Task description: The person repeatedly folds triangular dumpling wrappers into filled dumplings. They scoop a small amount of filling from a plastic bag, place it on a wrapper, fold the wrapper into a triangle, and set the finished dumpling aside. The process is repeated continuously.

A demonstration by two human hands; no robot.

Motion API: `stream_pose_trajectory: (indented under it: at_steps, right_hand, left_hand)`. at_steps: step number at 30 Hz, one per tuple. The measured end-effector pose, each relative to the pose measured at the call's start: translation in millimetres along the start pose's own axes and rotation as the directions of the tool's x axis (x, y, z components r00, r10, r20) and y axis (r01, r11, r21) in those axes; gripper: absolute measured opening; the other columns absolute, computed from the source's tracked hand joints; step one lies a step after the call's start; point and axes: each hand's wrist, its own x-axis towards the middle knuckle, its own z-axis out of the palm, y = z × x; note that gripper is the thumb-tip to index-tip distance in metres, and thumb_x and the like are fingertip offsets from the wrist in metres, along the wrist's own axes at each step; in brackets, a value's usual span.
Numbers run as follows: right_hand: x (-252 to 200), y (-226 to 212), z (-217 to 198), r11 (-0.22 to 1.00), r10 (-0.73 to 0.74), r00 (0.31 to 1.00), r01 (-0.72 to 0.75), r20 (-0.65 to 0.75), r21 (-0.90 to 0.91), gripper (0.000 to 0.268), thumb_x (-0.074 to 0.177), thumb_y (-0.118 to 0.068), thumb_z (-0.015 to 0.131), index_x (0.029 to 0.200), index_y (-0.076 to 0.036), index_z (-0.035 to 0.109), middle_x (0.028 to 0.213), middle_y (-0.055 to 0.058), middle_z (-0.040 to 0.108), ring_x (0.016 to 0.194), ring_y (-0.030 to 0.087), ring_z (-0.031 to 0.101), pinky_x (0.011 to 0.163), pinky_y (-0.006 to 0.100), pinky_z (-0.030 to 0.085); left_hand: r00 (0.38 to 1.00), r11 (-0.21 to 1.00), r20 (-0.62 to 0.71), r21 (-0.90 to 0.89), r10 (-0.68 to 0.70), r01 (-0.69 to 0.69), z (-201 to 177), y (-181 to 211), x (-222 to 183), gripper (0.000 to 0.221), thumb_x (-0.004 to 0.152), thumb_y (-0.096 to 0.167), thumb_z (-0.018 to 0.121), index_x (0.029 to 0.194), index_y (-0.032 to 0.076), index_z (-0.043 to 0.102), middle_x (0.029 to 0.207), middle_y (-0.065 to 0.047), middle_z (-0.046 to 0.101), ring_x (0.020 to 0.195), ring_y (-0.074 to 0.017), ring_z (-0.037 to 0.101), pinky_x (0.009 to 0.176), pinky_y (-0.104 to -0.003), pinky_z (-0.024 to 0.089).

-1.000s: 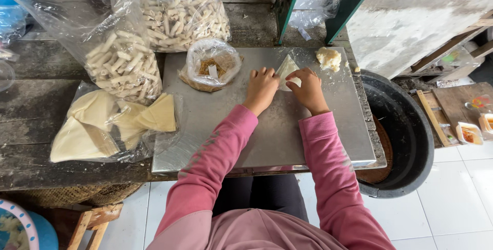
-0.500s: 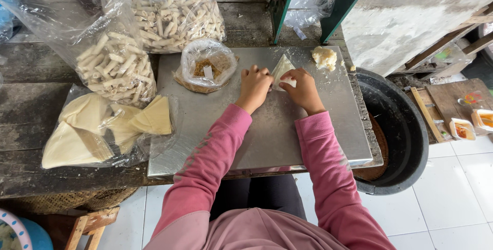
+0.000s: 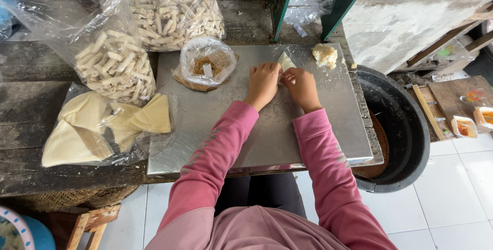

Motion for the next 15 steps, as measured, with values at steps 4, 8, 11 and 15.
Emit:
stream_pose_trajectory:
  at_steps: [4,8,11,15]
  right_hand:
    - [7.7,21.4,-10.4,0.984,0.177,0.939,-0.179,-0.294,0.019,0.012,0.093,-0.014,0.075,0.097,-0.003,0.074,0.082,0.010,0.074,0.068,0.020,0.070,0.063,0.033,0.055]
    - [12.4,27.4,-27.9,0.979,0.200,0.852,-0.194,-0.484,0.063,0.011,0.100,-0.012,0.072,0.097,-0.001,0.074,0.077,0.010,0.071,0.065,0.017,0.063,0.060,0.031,0.051]
    - [10.7,12.6,-31.7,1.000,0.007,0.817,-0.004,-0.576,0.007,0.009,0.101,-0.007,0.072,0.099,0.001,0.074,0.084,0.012,0.070,0.070,0.017,0.063,0.065,0.031,0.052]
    - [11.3,-24.2,-26.4,0.995,-0.062,0.889,0.022,-0.453,-0.093,0.008,0.098,-0.005,0.072,0.099,-0.002,0.079,0.090,0.012,0.072,0.071,0.019,0.063,0.061,0.033,0.048]
  left_hand:
    - [0.997,0.996,0.001,0.039,0.082,-0.082,8.0,1.0,-3.6,0.019,0.090,0.004,0.066,0.105,0.015,0.072,0.104,-0.002,0.069,0.098,-0.0235,0.063,0.088,-0.042,0.041]
    - [0.991,0.986,-0.014,0.101,0.133,-0.131,6.1,3.2,-11.0,0.025,0.088,0.005,0.065,0.108,0.015,0.075,0.107,-0.002,0.070,0.099,-0.0230,0.064,0.091,-0.044,0.041]
    - [0.994,0.993,0.050,0.064,0.093,-0.096,-2.8,6.0,-15.5,0.032,0.084,0.000,0.062,0.109,0.015,0.075,0.111,-0.002,0.070,0.103,-0.0228,0.064,0.092,-0.044,0.042]
    - [0.995,0.971,-0.022,-0.223,-0.099,0.091,-26.4,-1.1,-29.8,0.027,0.090,0.002,0.060,0.114,0.007,0.072,0.107,-0.011,0.073,0.101,-0.0305,0.069,0.090,-0.045,0.050]
